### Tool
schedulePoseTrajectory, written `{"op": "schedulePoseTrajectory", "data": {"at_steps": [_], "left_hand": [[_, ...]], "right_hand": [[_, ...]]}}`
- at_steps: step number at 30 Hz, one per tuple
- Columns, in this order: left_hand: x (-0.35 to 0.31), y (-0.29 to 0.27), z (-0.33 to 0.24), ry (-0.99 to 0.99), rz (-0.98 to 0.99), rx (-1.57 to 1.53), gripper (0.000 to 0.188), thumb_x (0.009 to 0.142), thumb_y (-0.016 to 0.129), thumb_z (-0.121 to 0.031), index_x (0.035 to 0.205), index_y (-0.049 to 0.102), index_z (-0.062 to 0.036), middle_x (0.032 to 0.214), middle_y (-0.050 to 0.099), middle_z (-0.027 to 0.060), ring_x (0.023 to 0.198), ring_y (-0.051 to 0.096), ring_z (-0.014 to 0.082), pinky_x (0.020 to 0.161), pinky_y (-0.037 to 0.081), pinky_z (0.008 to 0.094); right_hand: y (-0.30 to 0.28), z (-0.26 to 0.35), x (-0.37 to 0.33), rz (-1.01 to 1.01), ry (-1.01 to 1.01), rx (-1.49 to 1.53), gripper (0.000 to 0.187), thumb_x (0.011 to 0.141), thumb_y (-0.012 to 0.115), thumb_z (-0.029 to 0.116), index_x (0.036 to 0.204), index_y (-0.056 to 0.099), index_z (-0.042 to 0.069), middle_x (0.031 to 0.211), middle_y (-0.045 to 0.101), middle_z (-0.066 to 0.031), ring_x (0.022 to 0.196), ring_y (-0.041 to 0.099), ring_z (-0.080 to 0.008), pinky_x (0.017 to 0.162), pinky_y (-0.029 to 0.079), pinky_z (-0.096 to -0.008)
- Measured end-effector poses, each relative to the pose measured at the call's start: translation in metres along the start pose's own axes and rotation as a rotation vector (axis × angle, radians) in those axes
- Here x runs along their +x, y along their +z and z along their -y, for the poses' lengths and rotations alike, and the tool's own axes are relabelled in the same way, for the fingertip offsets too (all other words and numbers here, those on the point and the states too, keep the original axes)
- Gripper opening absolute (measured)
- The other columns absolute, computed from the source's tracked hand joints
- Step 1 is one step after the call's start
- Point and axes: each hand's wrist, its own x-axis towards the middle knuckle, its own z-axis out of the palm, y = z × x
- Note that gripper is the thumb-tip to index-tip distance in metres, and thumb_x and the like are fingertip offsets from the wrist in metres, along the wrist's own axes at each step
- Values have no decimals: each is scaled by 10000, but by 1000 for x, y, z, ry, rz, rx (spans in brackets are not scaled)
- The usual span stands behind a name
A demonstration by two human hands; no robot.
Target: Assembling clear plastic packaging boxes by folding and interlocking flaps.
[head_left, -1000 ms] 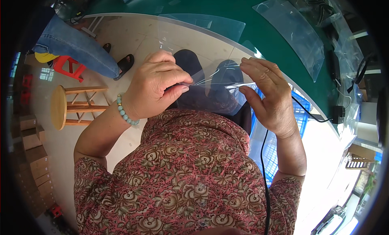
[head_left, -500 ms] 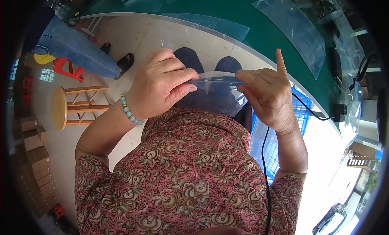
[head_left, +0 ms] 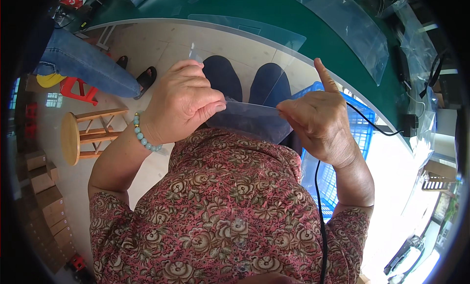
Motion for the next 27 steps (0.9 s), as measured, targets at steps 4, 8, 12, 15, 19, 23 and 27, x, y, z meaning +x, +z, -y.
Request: {"op": "schedulePoseTrajectory", "data": {"at_steps": [4,8,12,15,19,23,27], "left_hand": [[22,-11,-25,-151,101,144,202,796,777,-140,983,718,-96,705,606,24,707,587,232,970,476,471],[37,5,-40,12,-4,241,268,785,769,-114,1041,693,-99,736,625,36,718,609,238,854,512,441],[33,17,-35,-50,38,87,155,772,750,-85,906,676,-71,734,634,62,681,615,245,605,473,375],[34,13,-28,-7,73,84,56,796,688,-100,847,670,-86,681,604,46,674,626,241,646,492,377],[41,4,-17,95,124,99,41,787,687,-98,826,692,-86,663,592,34,644,619,231,632,495,374],[51,-3,-13,112,124,190,108,743,737,-86,842,699,-63,688,595,52,670,618,255,663,497,382],[58,13,-31,82,-39,55,158,729,782,-82,852,694,-36,740,613,83,740,619,290,727,503,396]], "right_hand": [[0,3,5,57,15,-53,151,755,776,1,847,749,117,677,708,-17,703,732,-173,1202,252,-631],[-5,9,16,84,20,-43,156,750,781,20,864,745,120,735,717,-22,782,741,-195,1213,229,-623],[-17,11,18,77,29,-64,176,726,801,44,875,746,121,832,734,-32,987,720,-211,1231,187,-610],[-22,9,17,-45,23,-250,149,697,821,74,816,738,107,901,733,-41,1177,643,-244,1244,152,-601],[-25,-2,11,23,-82,-101,160,662,824,77,683,665,66,882,690,-41,1114,626,-259,1226,230,-597],[-5,3,10,-38,-134,-48,213,634,825,81,671,619,41,852,649,-59,976,633,-262,1102,422,-551],[5,16,16,35,-90,-47,231,641,837,129,753,659,33,900,670,-85,997,643,-296,948,517,-482]]}}
